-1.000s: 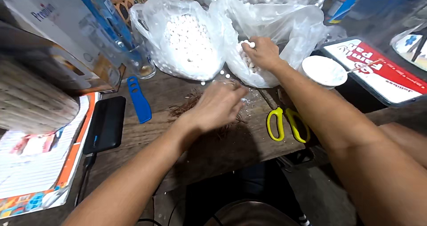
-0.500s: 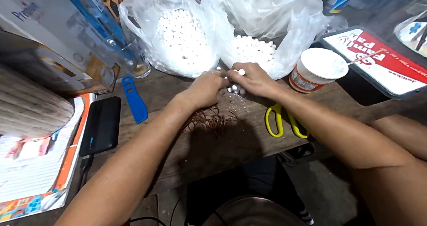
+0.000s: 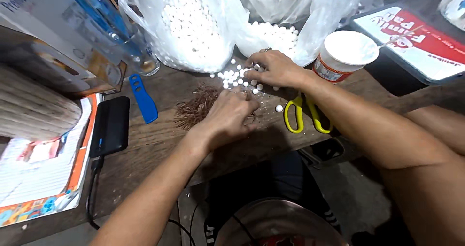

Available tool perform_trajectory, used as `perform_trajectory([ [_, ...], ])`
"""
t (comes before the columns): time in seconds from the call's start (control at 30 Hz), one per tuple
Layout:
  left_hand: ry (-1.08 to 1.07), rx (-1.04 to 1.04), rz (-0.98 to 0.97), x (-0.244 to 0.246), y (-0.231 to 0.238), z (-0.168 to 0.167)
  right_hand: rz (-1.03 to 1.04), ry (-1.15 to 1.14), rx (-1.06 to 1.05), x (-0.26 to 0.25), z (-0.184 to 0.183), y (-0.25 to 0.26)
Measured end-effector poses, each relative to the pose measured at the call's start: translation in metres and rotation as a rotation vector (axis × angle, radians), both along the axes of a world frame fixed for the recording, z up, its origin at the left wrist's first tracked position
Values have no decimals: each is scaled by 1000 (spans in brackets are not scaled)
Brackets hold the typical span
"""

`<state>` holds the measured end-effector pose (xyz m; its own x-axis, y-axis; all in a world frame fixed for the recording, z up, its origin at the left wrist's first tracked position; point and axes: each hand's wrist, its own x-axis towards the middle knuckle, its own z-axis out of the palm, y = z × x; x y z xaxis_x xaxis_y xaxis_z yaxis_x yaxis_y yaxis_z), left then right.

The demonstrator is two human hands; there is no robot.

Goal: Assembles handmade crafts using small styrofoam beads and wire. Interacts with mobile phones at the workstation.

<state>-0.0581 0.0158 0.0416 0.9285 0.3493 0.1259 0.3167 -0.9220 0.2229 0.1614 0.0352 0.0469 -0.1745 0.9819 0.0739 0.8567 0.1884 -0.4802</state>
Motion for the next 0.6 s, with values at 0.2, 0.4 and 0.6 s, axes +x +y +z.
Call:
perform_trajectory([
  [0.2, -81, 70, 34, 3, 2, -8, 34, 25, 173, 10, 13, -58],
  [0.4, -11, 53, 95, 10, 3, -10, 2, -62, -50, 5, -8, -84],
  [0.6, -471, -68, 307, 17, 16, -8, -65, 120, 128, 6, -8, -52],
])
